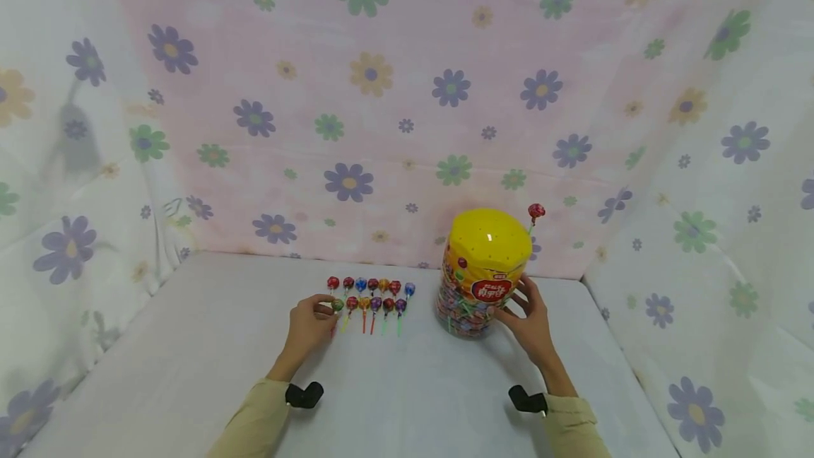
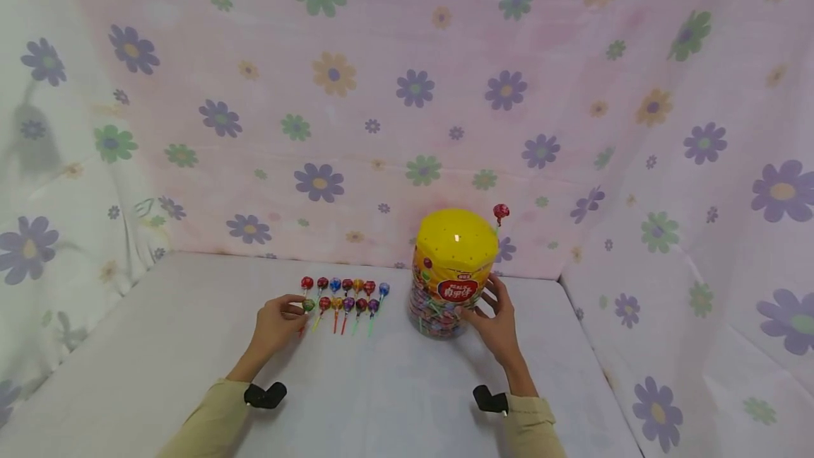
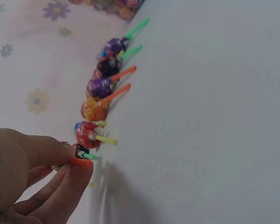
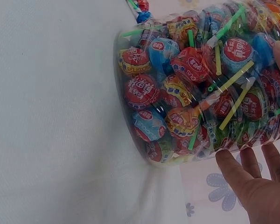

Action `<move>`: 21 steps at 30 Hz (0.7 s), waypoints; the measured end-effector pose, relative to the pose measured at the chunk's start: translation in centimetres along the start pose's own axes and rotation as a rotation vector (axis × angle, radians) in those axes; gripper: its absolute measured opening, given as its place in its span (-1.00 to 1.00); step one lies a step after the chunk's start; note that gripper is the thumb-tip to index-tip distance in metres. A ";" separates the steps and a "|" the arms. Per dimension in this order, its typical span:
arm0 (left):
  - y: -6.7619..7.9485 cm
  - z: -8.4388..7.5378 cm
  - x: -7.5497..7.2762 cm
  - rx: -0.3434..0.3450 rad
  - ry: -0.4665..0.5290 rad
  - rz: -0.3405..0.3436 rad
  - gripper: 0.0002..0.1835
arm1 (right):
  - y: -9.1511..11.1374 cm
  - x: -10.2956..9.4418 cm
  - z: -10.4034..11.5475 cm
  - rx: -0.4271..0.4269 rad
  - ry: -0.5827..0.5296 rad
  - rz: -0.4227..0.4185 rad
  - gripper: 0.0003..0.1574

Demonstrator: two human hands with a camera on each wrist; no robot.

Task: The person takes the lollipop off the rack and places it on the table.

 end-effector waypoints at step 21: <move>-2.0 0.9 0.6 0.025 -0.144 -0.043 -0.67 | 0.0 -0.1 0.0 -0.006 0.001 0.004 0.08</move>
Point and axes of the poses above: each hand's wrist, its own y-axis away from the middle knuckle, its own x-axis out of the palm, z = x × y, the point moved 3 cm from there along -y, towards the middle knuckle, and after that the axes turned 9 degrees about z, right-handed, at the moved point
